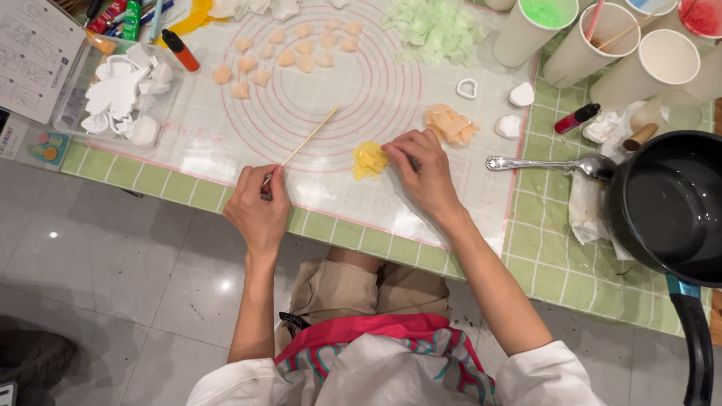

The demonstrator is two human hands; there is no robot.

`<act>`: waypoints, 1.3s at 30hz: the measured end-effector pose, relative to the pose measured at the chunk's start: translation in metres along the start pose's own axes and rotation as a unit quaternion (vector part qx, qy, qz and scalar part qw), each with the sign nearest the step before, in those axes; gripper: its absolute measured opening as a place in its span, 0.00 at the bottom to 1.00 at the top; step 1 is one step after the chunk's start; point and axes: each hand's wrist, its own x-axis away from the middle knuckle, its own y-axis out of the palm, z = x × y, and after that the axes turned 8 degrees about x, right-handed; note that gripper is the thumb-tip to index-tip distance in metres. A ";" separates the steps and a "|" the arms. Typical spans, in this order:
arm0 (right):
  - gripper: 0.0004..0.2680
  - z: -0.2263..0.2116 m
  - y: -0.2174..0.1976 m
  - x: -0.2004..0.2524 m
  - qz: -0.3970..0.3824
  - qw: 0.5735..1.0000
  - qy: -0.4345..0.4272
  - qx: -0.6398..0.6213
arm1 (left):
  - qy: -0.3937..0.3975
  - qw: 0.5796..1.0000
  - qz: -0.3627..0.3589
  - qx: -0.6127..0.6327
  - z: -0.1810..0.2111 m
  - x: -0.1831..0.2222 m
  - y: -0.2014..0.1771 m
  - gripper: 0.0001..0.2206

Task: Making decorative wax pieces by assembling yellow wax petals and adding scented or colored liquid to a melting pot.

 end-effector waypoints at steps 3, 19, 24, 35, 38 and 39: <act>0.02 -0.009 -0.003 -0.002 -0.002 1.000 -0.011 0.017 | -0.005 1.000 -0.006 -0.008 0.002 -0.001 -0.001 0.02; 0.05 0.011 -0.019 0.035 0.303 0.949 -0.028 -0.085 | -0.101 0.909 -0.206 0.349 0.114 0.018 0.064 0.08; 0.07 0.030 -0.041 0.055 0.403 0.909 0.006 -0.104 | 0.017 0.909 -0.293 0.296 0.160 0.050 0.128 0.06; 0.08 0.070 -0.126 0.082 0.135 0.961 0.217 0.107 | 0.065 0.916 -0.347 0.190 0.170 0.060 0.177 0.05; 0.06 0.088 -0.119 0.078 0.139 0.973 0.147 0.111 | 0.073 0.915 -0.357 0.176 0.168 0.052 0.184 0.06; 0.05 0.094 -0.117 0.076 0.148 0.976 0.113 0.110 | 0.070 0.912 -0.367 0.168 0.167 0.050 0.186 0.06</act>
